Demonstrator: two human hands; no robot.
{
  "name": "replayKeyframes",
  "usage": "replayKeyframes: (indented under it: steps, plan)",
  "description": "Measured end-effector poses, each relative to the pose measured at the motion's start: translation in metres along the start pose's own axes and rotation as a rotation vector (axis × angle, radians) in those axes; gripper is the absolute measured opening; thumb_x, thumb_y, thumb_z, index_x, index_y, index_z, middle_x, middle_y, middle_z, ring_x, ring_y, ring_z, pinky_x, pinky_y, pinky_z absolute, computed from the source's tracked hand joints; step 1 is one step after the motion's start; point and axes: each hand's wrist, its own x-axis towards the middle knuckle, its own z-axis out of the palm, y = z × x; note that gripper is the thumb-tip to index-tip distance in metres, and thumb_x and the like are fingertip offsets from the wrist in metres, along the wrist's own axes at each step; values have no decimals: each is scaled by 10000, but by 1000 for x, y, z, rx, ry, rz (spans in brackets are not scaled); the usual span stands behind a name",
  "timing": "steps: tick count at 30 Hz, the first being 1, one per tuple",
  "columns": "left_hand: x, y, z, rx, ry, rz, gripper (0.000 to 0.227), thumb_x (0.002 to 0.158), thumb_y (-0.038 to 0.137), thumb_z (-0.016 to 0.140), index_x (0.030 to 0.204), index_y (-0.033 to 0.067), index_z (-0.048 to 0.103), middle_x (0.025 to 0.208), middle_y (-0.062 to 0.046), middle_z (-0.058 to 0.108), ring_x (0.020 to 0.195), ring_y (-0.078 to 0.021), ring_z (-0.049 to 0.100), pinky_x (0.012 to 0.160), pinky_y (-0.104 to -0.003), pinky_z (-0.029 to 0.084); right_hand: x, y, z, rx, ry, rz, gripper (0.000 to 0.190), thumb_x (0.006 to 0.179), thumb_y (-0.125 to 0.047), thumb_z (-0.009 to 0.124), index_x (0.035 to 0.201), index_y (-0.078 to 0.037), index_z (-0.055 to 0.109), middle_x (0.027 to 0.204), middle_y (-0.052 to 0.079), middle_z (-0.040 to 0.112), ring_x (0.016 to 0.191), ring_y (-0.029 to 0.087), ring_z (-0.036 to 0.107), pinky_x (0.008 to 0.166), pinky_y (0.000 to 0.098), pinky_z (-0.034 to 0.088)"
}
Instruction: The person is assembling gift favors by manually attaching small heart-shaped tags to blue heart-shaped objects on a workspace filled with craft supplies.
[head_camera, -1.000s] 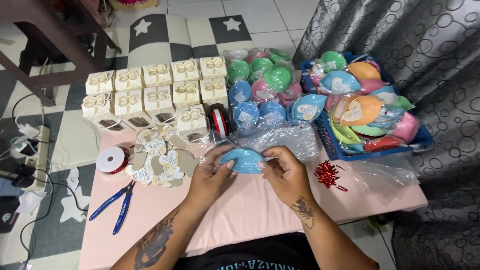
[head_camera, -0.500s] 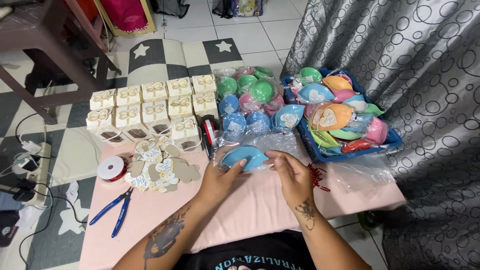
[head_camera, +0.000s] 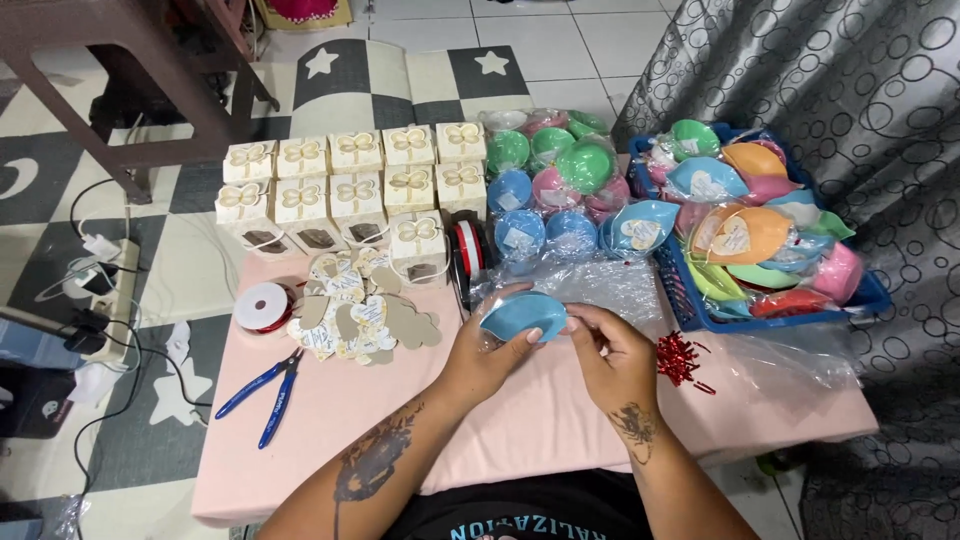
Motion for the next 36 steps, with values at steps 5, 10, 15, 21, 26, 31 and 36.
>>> replayKeyframes:
  steps: [5,10,15,21,26,31,36]
  plan:
    - [1,-24,-7,-501,-195,29,680,996,364,621,1551,16,440,1107,-138,531,1251,-448,641,1000,-564,589,18,0,-13,-149,79,-239,161,930,-55,788,1052,-143,847,784,12,779,681,132,659,661,246,523]
    - [9,-28,-10,-597,-298,-34,779,990,465,605,1580,-7,413,1602,-263,471,1227,-446,644,943,-542,582,26,2,-26,-229,65,-462,189,906,-4,780,1049,-118,830,833,41,755,732,238,673,735,341,562]
    - [15,-30,-8,-521,-147,-141,528,1052,311,574,1491,17,577,1146,-214,756,983,-294,781,882,-525,648,22,14,-28,-181,52,-416,180,895,-50,822,1069,-93,812,906,54,769,800,241,695,803,361,566]
    - [13,-5,-9,-521,-130,-112,489,1008,206,633,1451,2,618,685,-79,667,613,-107,709,759,-426,700,21,14,-24,-93,2,-461,151,891,-1,801,1030,-61,806,906,94,771,859,304,713,832,400,571]
    - [11,-13,-9,-474,-159,-153,505,1022,242,624,1474,19,603,731,-120,654,652,-151,732,768,-423,692,18,16,-19,-40,-8,-441,117,922,17,765,1016,-41,803,937,100,791,870,309,721,843,411,570]
    - [8,-9,-6,-458,-152,-163,515,1024,270,634,1478,30,604,700,-115,634,642,-179,736,833,-469,690,17,19,-18,-29,27,-431,179,874,-27,844,1044,-29,788,946,75,772,915,262,722,881,378,568]
    - [8,-14,-8,-559,-211,-197,627,1010,352,630,1503,-25,544,1239,-319,694,1002,-331,768,851,-494,664,19,13,-18,-68,30,-446,97,933,-16,789,1025,-45,798,838,54,768,832,266,690,832,374,562]
